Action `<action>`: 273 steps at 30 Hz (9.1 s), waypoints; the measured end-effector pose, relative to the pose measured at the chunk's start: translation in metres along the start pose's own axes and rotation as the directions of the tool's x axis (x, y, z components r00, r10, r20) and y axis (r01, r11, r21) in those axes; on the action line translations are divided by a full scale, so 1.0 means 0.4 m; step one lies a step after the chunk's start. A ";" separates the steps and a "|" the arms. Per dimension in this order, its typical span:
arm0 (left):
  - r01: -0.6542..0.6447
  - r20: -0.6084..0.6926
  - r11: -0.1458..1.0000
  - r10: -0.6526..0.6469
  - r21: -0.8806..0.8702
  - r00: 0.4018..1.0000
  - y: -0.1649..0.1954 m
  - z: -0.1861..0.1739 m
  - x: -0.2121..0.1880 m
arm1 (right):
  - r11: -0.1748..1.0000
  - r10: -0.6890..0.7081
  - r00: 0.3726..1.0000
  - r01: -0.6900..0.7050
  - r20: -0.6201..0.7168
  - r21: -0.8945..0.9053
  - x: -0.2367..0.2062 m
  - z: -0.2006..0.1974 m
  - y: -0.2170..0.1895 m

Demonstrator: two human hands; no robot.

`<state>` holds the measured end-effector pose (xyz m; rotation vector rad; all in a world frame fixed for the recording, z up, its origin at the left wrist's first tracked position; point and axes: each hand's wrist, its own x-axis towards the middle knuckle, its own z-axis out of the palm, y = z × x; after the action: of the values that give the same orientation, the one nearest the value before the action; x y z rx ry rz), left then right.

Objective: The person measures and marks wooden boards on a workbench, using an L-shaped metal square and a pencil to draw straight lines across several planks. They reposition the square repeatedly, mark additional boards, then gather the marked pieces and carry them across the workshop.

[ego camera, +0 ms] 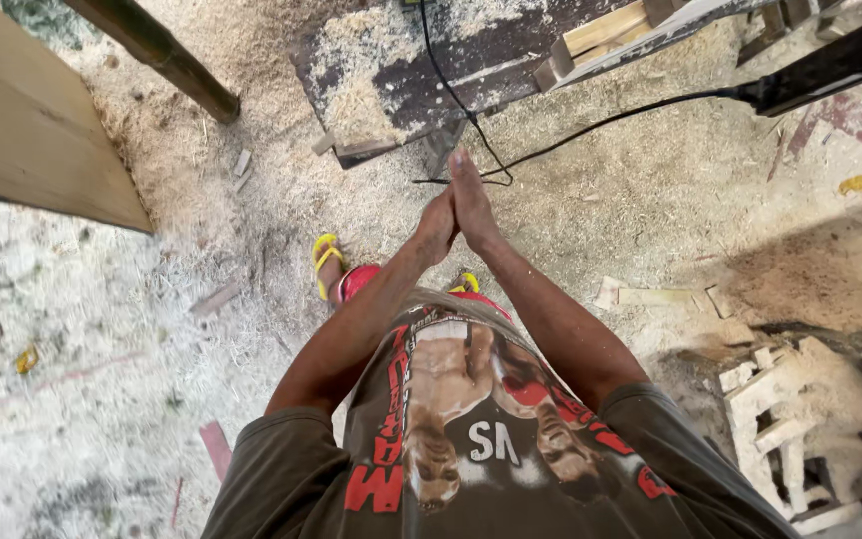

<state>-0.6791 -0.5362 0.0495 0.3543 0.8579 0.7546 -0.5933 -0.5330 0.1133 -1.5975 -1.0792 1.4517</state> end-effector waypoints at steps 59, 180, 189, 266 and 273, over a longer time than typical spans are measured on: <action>0.049 0.356 0.883 -0.239 0.467 0.903 0.791 -0.435 0.174 | 0.971 -0.027 0.958 -0.043 -0.287 -0.234 0.433 0.614 -0.342; 0.500 0.190 0.702 -0.657 0.507 0.730 -0.548 1.043 0.318 | 0.976 0.188 0.442 0.020 -0.877 0.219 -0.445 -1.106 0.265; 0.484 0.088 0.824 -0.528 0.294 0.845 -0.483 1.117 0.582 | 0.982 0.184 0.705 -0.110 -0.684 0.151 -0.147 -1.334 0.210; -0.719 -0.675 0.516 0.319 -0.465 0.666 -0.143 1.291 1.416 | 0.304 0.735 0.293 0.664 0.612 -0.683 1.440 -1.701 -0.242; -0.692 -0.639 0.564 0.338 -0.450 0.691 -0.141 1.283 1.408 | 0.353 0.732 0.326 0.571 0.599 -0.742 1.427 -1.716 -0.239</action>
<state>-0.0126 -0.1630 0.0258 -0.2785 0.8806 1.7430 0.0878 0.0487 0.0520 -1.1862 -3.2037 2.0967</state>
